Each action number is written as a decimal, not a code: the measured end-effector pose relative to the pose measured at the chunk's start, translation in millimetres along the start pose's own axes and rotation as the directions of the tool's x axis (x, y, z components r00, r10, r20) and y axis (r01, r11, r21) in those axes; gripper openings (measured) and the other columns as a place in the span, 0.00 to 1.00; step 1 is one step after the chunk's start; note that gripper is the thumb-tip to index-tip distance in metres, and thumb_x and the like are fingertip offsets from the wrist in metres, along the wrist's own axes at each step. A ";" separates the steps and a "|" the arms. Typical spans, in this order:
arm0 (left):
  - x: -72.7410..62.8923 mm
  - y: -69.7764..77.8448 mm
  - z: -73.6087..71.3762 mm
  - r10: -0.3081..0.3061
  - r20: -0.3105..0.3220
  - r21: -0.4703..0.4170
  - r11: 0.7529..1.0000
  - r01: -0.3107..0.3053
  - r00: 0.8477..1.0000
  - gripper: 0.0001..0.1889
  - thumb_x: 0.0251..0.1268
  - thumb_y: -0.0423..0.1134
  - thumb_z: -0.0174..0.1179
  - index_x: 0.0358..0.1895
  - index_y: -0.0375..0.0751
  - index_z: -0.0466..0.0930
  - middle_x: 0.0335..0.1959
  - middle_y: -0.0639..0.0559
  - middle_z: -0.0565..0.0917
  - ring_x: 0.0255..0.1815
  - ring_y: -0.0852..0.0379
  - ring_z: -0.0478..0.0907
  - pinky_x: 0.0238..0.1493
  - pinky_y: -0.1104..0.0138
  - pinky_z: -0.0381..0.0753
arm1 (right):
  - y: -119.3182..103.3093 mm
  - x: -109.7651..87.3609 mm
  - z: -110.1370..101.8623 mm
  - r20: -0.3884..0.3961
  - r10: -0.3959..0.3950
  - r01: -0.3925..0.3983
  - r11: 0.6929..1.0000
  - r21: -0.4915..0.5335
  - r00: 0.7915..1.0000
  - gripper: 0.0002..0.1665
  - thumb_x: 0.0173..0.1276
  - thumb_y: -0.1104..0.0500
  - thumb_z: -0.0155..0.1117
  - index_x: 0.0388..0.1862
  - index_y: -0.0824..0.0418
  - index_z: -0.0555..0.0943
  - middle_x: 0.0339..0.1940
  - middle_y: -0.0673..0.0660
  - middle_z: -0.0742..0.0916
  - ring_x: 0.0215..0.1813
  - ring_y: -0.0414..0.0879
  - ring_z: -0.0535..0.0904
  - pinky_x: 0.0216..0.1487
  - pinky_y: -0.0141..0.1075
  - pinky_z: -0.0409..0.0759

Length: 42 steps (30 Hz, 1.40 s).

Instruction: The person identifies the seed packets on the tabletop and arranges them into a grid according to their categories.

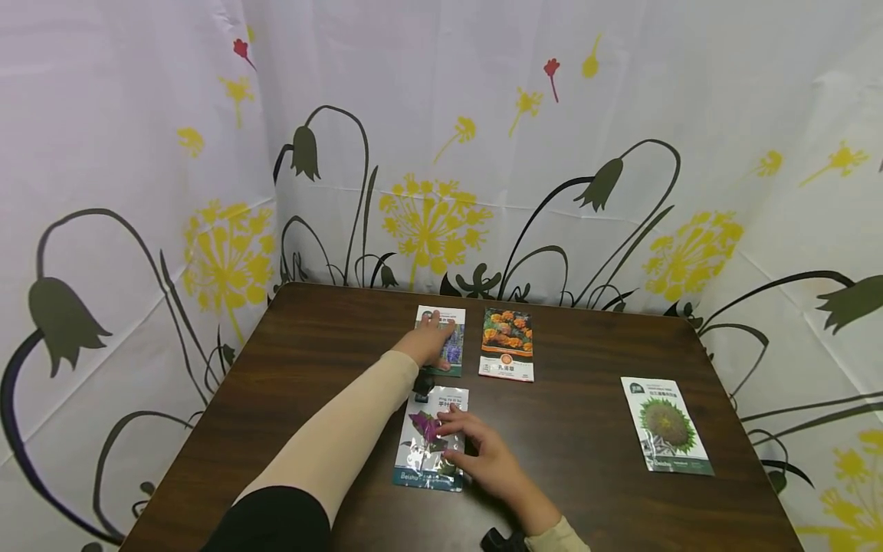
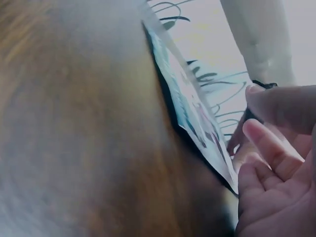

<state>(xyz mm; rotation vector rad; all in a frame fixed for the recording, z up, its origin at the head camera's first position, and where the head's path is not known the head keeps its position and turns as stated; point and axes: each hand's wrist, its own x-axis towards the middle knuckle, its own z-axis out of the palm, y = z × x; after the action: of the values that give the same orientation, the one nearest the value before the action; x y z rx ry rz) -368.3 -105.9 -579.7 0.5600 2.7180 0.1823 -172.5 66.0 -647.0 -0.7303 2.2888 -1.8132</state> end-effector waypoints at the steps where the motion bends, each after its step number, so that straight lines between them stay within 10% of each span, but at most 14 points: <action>1: -0.3 -0.5 0.1 -0.004 0.001 -0.003 1.000 0.004 1.000 0.55 0.66 0.53 0.77 0.90 0.48 0.54 0.91 0.32 0.46 0.92 0.31 0.46 0.84 0.42 0.67 | 1.0 0.1 -1.0 -0.008 -0.022 0.023 0.999 0.030 1.000 0.21 0.70 0.67 0.75 0.62 0.63 0.87 0.77 0.67 0.81 0.86 0.70 0.65 0.86 0.30 0.59; 8: -0.9 -0.6 -0.3 -0.014 -0.009 -0.041 0.999 0.014 1.000 0.55 0.65 0.52 0.78 0.90 0.49 0.54 0.91 0.33 0.46 0.92 0.31 0.45 0.85 0.41 0.66 | -1.6 -3.6 -20.9 -0.095 -0.083 0.093 0.989 0.112 0.992 0.22 0.70 0.72 0.72 0.63 0.70 0.84 0.76 0.77 0.77 0.85 0.69 0.66 0.83 0.26 0.63; 14: -6.1 5.6 -4.9 0.003 -0.017 -0.050 0.999 -0.004 1.000 0.55 0.63 0.49 0.79 0.90 0.46 0.56 0.91 0.31 0.47 0.92 0.30 0.46 0.84 0.41 0.66 | 5.3 -12.7 -51.4 -0.242 -0.109 0.113 0.994 0.003 0.964 0.22 0.70 0.74 0.72 0.63 0.74 0.83 0.73 0.79 0.78 0.86 0.43 0.68 0.81 0.23 0.65; 26: -6.3 5.1 -1.2 0.025 -0.013 -0.032 0.999 -0.025 1.000 0.55 0.65 0.50 0.77 0.90 0.46 0.54 0.91 0.30 0.47 0.92 0.30 0.46 0.83 0.43 0.69 | 25.0 -45.3 -134.4 -0.597 -0.079 -0.100 0.960 -0.260 0.798 0.26 0.65 0.75 0.77 0.62 0.63 0.88 0.62 0.65 0.88 0.66 0.51 0.80 0.66 0.16 0.68; 35: -4.8 2.3 -1.4 0.012 -0.022 -0.047 0.999 -0.013 1.000 0.56 0.64 0.50 0.77 0.90 0.48 0.53 0.91 0.32 0.45 0.92 0.31 0.45 0.85 0.44 0.67 | 21.8 -70.1 -180.3 -0.683 -0.039 -0.282 0.892 -0.353 0.730 0.26 0.70 0.73 0.73 0.67 0.66 0.85 0.63 0.68 0.84 0.67 0.59 0.77 0.63 0.12 0.62; 42: -4.1 -2.7 0.2 0.013 -0.022 -0.051 0.999 -0.014 1.000 0.56 0.63 0.50 0.78 0.90 0.47 0.54 0.91 0.31 0.46 0.92 0.31 0.45 0.85 0.43 0.66 | 22.9 -87.1 -205.3 -0.771 -0.101 -0.349 0.849 -0.396 0.629 0.26 0.66 0.76 0.73 0.63 0.70 0.86 0.58 0.72 0.85 0.62 0.61 0.78 0.60 0.17 0.64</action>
<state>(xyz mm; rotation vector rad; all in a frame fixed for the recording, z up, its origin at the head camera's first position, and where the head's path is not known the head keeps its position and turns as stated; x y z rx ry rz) -365.8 -110.1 -579.1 0.5652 2.7222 0.2624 -183.2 289.2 -630.1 0.3252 3.3386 -1.6152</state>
